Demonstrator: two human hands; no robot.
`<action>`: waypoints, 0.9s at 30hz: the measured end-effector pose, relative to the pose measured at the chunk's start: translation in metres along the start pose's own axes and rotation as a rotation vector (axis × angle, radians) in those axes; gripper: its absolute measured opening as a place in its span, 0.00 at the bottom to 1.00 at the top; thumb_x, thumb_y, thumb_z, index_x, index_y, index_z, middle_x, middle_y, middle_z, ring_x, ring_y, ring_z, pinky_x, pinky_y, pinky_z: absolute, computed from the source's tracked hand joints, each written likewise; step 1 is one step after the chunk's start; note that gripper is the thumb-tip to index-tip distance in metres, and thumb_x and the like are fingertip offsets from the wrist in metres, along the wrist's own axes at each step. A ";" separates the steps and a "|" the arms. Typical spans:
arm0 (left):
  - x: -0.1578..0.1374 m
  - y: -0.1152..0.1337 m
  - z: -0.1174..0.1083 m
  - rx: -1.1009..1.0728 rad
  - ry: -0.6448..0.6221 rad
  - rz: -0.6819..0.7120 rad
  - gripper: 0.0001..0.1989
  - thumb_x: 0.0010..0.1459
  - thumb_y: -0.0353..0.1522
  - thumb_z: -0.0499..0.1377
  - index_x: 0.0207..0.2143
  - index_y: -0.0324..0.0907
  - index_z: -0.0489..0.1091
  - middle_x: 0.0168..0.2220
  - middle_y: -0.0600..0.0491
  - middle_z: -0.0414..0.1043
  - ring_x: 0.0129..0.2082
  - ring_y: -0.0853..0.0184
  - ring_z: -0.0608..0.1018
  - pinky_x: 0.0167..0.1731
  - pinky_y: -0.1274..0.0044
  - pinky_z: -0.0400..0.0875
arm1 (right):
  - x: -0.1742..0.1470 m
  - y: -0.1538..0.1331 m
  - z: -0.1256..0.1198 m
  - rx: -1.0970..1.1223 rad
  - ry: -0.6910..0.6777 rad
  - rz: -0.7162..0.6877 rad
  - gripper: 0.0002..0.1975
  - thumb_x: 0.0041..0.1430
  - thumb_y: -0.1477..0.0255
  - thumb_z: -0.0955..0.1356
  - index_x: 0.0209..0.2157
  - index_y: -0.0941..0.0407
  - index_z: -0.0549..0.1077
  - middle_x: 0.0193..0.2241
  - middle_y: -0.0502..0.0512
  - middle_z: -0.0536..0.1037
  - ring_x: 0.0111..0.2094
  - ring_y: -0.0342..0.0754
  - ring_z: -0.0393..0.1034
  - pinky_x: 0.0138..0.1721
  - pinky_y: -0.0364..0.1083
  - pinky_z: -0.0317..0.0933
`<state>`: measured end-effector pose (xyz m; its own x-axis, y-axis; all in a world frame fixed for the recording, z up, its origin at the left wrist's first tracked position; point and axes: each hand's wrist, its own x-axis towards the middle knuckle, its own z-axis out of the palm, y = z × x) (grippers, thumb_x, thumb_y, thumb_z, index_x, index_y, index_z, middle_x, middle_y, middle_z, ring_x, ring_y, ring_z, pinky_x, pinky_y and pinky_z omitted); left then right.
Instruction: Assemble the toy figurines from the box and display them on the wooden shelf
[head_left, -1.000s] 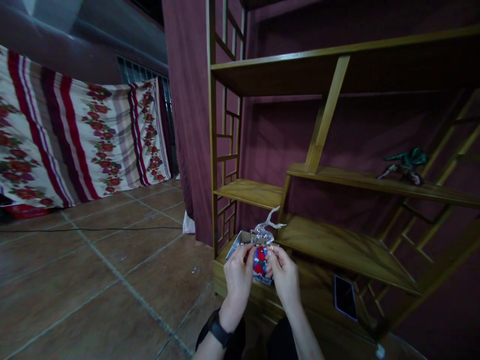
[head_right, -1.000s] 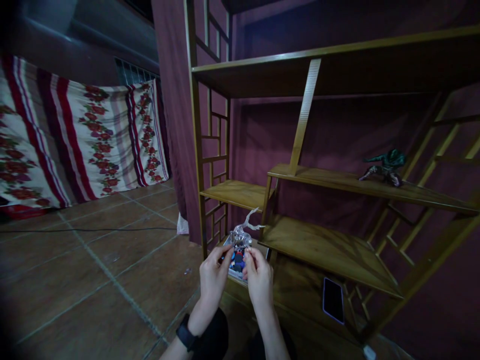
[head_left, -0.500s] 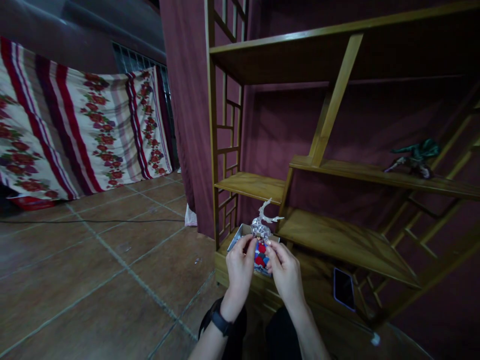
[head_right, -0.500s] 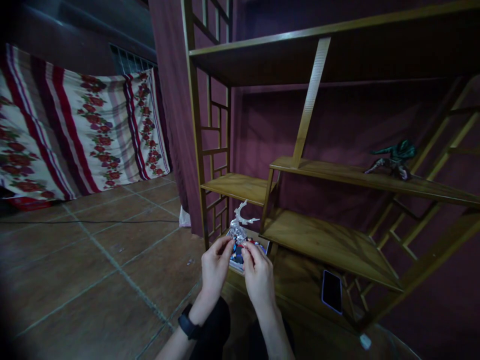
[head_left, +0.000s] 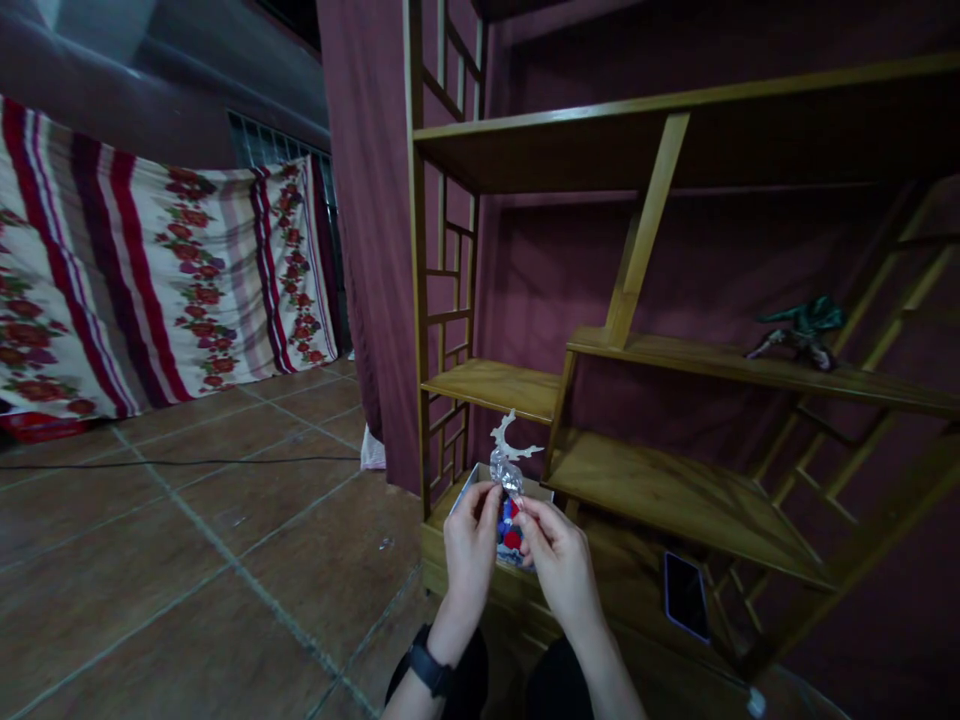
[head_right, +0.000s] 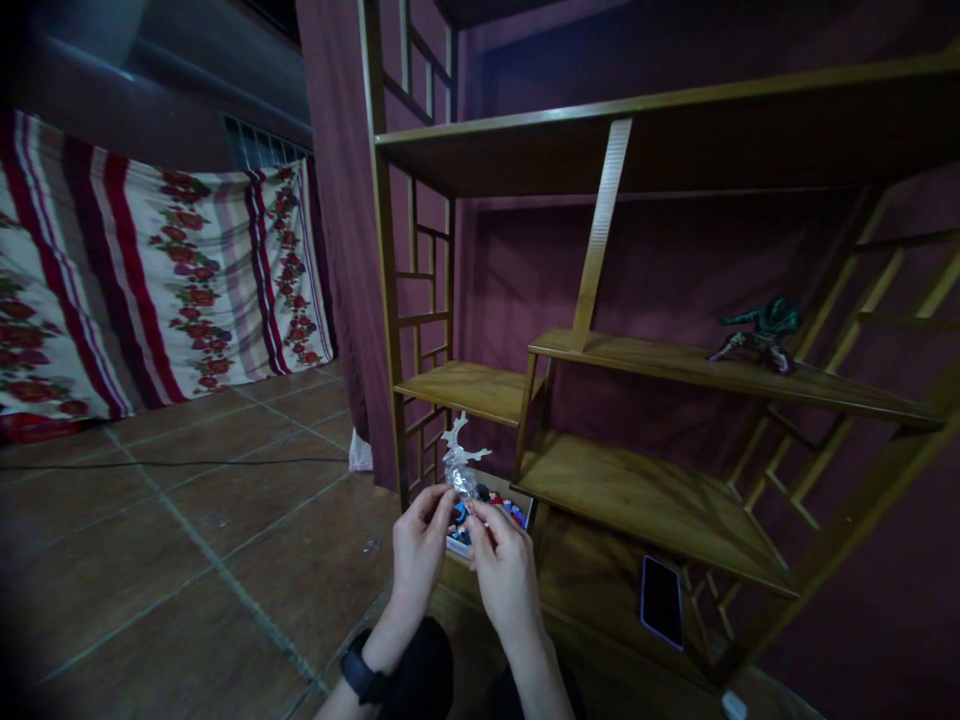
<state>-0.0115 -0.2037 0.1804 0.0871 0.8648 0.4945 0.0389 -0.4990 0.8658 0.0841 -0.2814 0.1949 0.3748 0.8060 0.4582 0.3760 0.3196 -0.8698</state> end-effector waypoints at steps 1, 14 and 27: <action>0.000 0.001 0.000 -0.008 -0.002 0.002 0.14 0.55 0.40 0.55 0.38 0.41 0.73 0.34 0.50 0.76 0.32 0.65 0.76 0.34 0.76 0.70 | 0.000 -0.001 -0.001 -0.001 0.007 0.000 0.15 0.59 0.64 0.62 0.42 0.55 0.74 0.30 0.54 0.76 0.21 0.41 0.67 0.20 0.40 0.64; -0.003 0.000 0.014 -0.116 0.012 -0.062 0.14 0.50 0.38 0.60 0.36 0.40 0.75 0.34 0.48 0.77 0.33 0.63 0.76 0.36 0.74 0.69 | 0.004 0.008 -0.018 -0.028 0.114 0.000 0.15 0.59 0.64 0.61 0.42 0.55 0.74 0.32 0.55 0.76 0.22 0.41 0.66 0.21 0.40 0.64; -0.007 0.012 0.034 -0.510 -0.139 -0.274 0.11 0.47 0.37 0.62 0.26 0.37 0.72 0.23 0.54 0.71 0.23 0.72 0.69 0.25 0.80 0.63 | -0.022 -0.015 -0.014 -0.080 0.094 -0.142 0.13 0.61 0.68 0.60 0.42 0.53 0.74 0.40 0.56 0.76 0.40 0.47 0.71 0.40 0.44 0.66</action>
<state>0.0227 -0.2174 0.1852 0.2725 0.9254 0.2632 -0.4019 -0.1391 0.9051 0.0821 -0.3103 0.2004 0.3894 0.7044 0.5934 0.4957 0.3827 -0.7796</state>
